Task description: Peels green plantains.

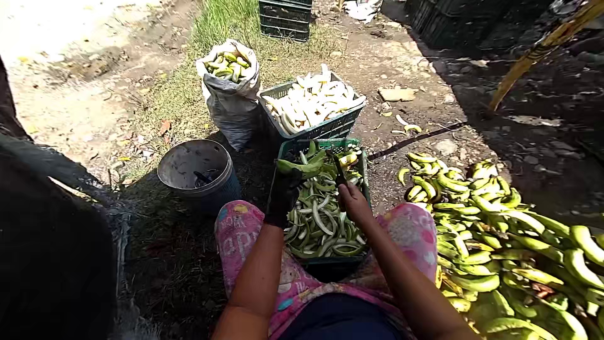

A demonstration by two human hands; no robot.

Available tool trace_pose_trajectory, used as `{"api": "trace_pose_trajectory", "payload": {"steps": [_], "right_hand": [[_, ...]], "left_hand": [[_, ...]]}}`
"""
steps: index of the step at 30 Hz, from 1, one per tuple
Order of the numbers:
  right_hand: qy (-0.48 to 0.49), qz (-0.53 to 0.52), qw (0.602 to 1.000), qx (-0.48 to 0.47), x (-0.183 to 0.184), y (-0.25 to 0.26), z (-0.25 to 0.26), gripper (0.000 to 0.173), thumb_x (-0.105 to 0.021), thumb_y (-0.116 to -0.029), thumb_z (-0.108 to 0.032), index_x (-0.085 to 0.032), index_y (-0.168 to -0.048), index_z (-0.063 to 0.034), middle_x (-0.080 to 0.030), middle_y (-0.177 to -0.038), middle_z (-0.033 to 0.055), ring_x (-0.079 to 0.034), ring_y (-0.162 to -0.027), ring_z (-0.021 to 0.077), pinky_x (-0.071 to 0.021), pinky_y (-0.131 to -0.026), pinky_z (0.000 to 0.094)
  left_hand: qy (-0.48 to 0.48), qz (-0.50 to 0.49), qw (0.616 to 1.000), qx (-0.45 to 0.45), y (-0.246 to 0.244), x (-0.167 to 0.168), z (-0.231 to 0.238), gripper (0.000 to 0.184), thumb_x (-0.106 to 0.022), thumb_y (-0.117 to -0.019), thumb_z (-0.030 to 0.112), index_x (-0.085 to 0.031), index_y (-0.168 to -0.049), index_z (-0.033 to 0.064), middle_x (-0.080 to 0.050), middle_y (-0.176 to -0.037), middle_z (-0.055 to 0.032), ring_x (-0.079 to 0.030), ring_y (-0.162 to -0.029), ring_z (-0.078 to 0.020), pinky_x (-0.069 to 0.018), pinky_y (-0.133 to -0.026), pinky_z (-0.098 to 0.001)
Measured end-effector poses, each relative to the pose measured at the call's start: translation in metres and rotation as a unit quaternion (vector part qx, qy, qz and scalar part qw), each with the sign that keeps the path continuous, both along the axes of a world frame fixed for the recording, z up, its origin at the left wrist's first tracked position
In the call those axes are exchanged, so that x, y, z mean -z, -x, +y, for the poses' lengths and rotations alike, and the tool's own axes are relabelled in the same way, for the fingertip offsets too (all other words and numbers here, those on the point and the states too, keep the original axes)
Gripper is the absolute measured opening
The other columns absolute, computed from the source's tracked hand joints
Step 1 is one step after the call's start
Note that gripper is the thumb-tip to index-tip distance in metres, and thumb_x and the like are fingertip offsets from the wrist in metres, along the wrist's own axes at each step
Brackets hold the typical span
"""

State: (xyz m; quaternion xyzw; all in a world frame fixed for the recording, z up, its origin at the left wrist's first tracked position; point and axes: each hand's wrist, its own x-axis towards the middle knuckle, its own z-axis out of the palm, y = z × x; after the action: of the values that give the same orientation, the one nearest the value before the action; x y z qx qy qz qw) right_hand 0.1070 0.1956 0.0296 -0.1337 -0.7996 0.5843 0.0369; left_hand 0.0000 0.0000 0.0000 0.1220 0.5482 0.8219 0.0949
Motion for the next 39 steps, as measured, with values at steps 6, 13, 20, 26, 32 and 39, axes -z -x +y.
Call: {"api": "trace_pose_trajectory", "payload": {"steps": [6,13,20,26,32,39], "right_hand": [[0.013,0.196,0.98,0.03,-0.049,0.013,-0.011,0.069,-0.027,-0.1018,-0.072,-0.057,-0.126,-0.0143,-0.052,-0.066,-0.0015,-0.049,-0.05,0.0102,-0.0461,-0.046,0.0287],[0.088,-0.226,0.968,-0.062,0.066,-0.007,0.002,0.055,-0.032,-0.1105,-0.052,-0.059,-0.129,-0.0071,-0.053,-0.069,0.0022,-0.049,-0.052,0.0131,-0.0465,-0.051,0.0309],[-0.185,-0.044,0.97,-0.15,0.039,0.0,0.017,0.063,-0.039,-0.1036,-0.062,-0.064,-0.138,-0.0157,-0.069,-0.128,0.0103,-0.065,-0.118,0.0228,-0.0496,-0.104,0.0517],[-0.384,0.001,0.918,-0.095,0.014,0.027,0.03,0.055,-0.058,-0.0995,-0.056,-0.066,-0.136,-0.0161,-0.068,-0.119,0.022,-0.066,-0.108,0.0418,-0.0506,-0.091,0.0652],[-0.29,-0.018,0.953,0.089,0.001,0.056,0.052,0.055,-0.043,-0.1066,-0.055,-0.065,-0.133,-0.0128,-0.066,-0.125,0.0216,-0.064,-0.115,0.0429,-0.0475,-0.092,0.0705],[-0.355,-0.019,0.921,-0.162,0.026,0.001,0.013,0.067,-0.042,-0.0978,-0.071,-0.067,-0.137,-0.0223,-0.07,-0.118,0.0144,-0.066,-0.11,0.0321,-0.0492,-0.098,0.0589]], "left_hand": [[0.071,0.061,0.995,-0.04,-0.003,-0.001,0.001,0.059,-0.079,-0.0868,0.045,-0.056,-0.135,0.0207,-0.068,-0.104,0.001,-0.063,-0.079,-0.0074,-0.0554,-0.065,-0.0275],[-0.04,0.027,0.998,-0.028,-0.001,-0.009,-0.013,0.033,-0.058,-0.1015,0.04,-0.06,-0.126,0.0179,-0.068,-0.098,-0.0009,-0.065,-0.08,-0.0109,-0.0575,-0.068,-0.0321],[0.242,-0.087,0.966,0.0,-0.015,0.013,-0.003,0.054,-0.041,-0.1058,0.053,-0.059,-0.137,0.013,-0.067,-0.119,-0.013,-0.065,-0.1,-0.0218,-0.0552,-0.086,-0.0465],[0.127,-0.157,0.976,0.076,-0.042,-0.017,0.022,0.044,-0.034,-0.1094,0.046,-0.058,-0.129,0.0143,-0.062,-0.097,-0.0049,-0.059,-0.079,-0.0125,-0.0531,-0.07,-0.0335],[-0.032,-0.196,0.971,0.135,-0.036,-0.004,0.021,0.049,-0.034,-0.1075,0.054,-0.059,-0.13,0.0186,-0.068,-0.101,-0.0037,-0.066,-0.084,-0.0134,-0.0584,-0.074,-0.0337],[0.037,-0.171,0.985,0.012,-0.022,-0.003,0.009,0.044,-0.038,-0.107,0.05,-0.057,-0.134,0.0213,-0.066,-0.107,-0.0019,-0.063,-0.085,-0.0106,-0.0546,-0.073,-0.0347]]}}
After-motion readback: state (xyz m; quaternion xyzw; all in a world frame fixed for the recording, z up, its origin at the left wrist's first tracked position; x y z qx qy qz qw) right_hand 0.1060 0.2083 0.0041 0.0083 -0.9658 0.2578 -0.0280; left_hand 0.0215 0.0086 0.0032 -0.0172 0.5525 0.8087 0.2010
